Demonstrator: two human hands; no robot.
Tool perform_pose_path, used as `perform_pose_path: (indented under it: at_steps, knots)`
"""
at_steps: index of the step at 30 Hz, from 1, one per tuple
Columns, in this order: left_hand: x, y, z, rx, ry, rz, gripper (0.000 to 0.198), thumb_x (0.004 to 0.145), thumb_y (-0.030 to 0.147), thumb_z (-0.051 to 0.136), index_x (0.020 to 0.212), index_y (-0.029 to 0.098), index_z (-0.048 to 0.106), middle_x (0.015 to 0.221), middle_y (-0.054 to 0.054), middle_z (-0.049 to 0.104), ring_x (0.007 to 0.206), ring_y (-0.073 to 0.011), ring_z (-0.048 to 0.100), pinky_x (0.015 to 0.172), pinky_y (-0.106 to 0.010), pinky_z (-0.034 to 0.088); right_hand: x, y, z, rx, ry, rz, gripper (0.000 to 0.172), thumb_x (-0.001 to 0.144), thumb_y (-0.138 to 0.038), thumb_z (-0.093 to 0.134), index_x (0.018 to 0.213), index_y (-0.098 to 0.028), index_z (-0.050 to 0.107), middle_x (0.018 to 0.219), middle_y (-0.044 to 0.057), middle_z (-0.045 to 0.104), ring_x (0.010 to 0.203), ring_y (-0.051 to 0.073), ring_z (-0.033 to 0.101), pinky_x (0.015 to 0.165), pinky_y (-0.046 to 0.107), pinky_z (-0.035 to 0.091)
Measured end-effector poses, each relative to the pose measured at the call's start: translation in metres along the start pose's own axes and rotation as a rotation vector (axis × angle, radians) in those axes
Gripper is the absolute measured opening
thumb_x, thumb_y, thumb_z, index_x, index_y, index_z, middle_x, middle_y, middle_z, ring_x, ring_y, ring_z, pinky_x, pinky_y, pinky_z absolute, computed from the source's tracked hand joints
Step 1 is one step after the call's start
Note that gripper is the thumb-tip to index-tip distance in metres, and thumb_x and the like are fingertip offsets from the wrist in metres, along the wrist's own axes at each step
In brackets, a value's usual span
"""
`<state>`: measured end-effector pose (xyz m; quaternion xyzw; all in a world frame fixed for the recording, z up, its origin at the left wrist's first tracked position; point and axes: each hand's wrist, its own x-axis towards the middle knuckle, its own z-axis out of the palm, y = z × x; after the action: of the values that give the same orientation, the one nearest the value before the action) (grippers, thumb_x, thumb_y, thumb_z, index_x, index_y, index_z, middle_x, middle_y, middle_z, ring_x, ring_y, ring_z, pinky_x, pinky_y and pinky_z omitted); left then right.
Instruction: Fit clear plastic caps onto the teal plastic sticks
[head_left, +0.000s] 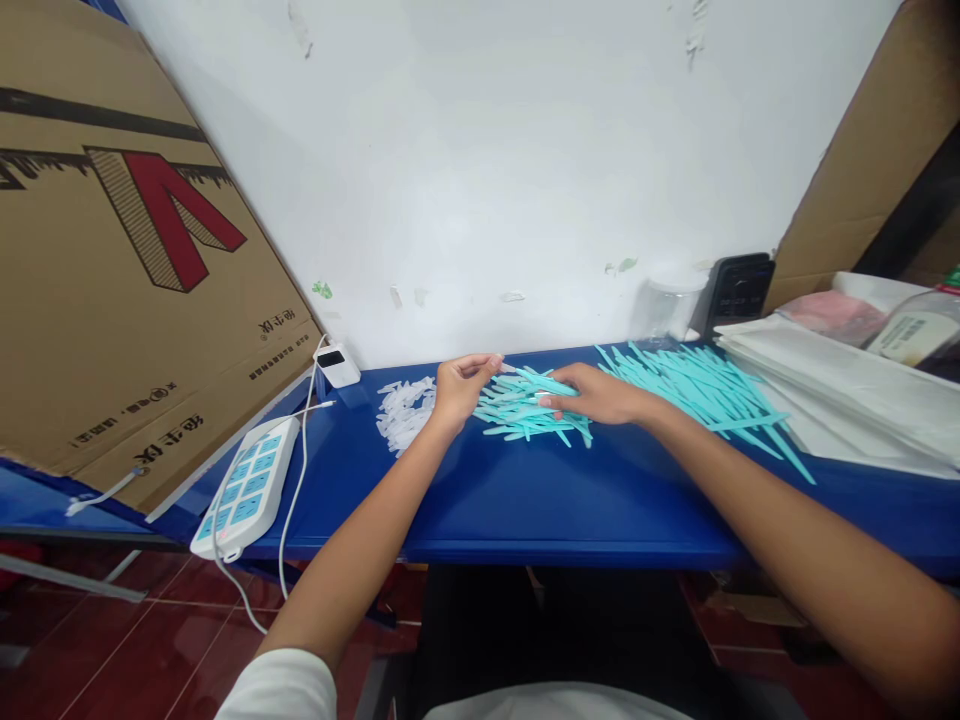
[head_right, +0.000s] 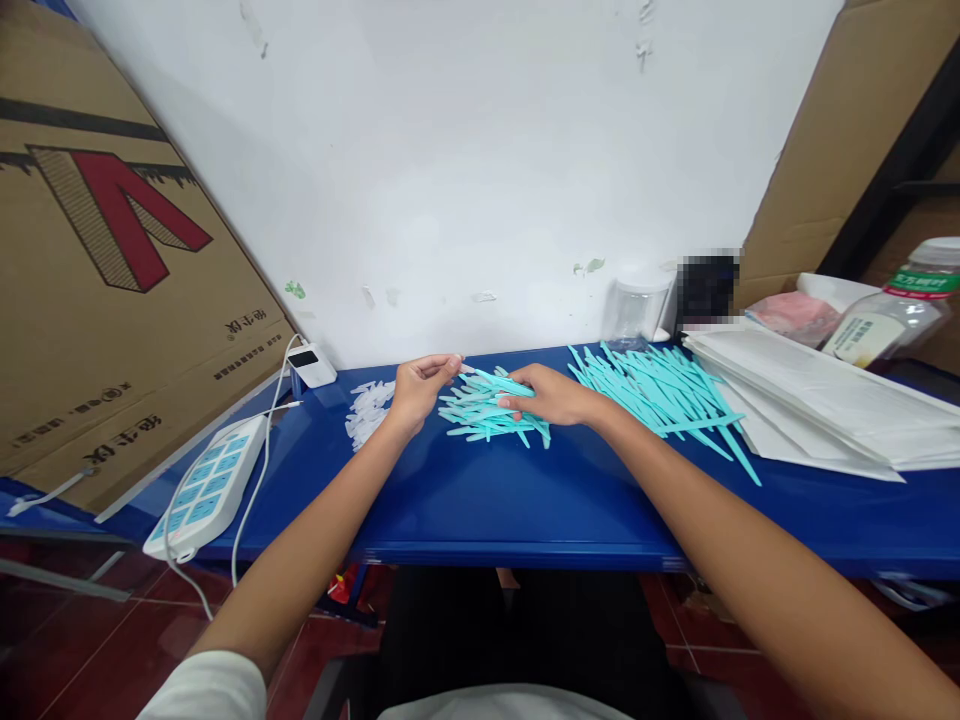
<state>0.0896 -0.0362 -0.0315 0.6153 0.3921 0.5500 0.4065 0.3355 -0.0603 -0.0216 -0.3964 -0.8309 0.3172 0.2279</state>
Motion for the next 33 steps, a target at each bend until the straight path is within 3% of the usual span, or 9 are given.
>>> perform_pose_path:
  at_steps: [8,13,22,33]
  knots:
    - [0.002,-0.005,-0.001,0.031,0.014,0.029,0.039,0.081,0.051,0.079,0.096,0.014,0.08,0.096,-0.012,0.08,0.09,-0.0231,0.072,0.082,-0.033,0.054,0.0,0.001,0.001,-0.032,-0.023,-0.004,0.04,0.09,-0.058,0.059,0.084,-0.019,0.065,0.08,0.005,0.076,0.071,0.021,0.063,0.063,0.03,0.04]
    - [0.002,-0.005,-0.002,0.051,0.023,0.038,0.04,0.08,0.049,0.08,0.095,0.013,0.079,0.082,-0.01,0.078,0.08,-0.0215,0.072,0.074,-0.031,0.053,0.001,0.001,0.001,-0.019,-0.01,0.009,0.041,0.087,-0.059,0.061,0.085,-0.018,0.066,0.08,0.005,0.076,0.071,0.021,0.063,0.063,0.03,0.04]
    - [0.006,-0.004,-0.008,0.048,-0.079,0.085,0.039,0.078,0.046,0.083,0.097,0.013,0.079,0.099,-0.014,0.08,0.092,-0.0247,0.075,0.087,-0.035,0.057,-0.002,-0.003,-0.005,0.001,0.004,0.016,0.049,0.085,-0.065,0.061,0.08,-0.017,0.066,0.078,0.007,0.074,0.069,0.019,0.061,0.064,0.03,0.04]
    - [0.007,-0.001,-0.011,0.243,-0.095,0.205,0.029,0.088,0.042,0.074,0.1,0.016,0.082,0.102,-0.01,0.08,0.094,-0.0243,0.074,0.082,-0.033,0.056,-0.002,0.0,-0.005,-0.024,-0.027,-0.001,0.047,0.087,-0.063,0.06,0.08,-0.018,0.065,0.077,0.005,0.074,0.069,0.019,0.061,0.066,0.029,0.041]
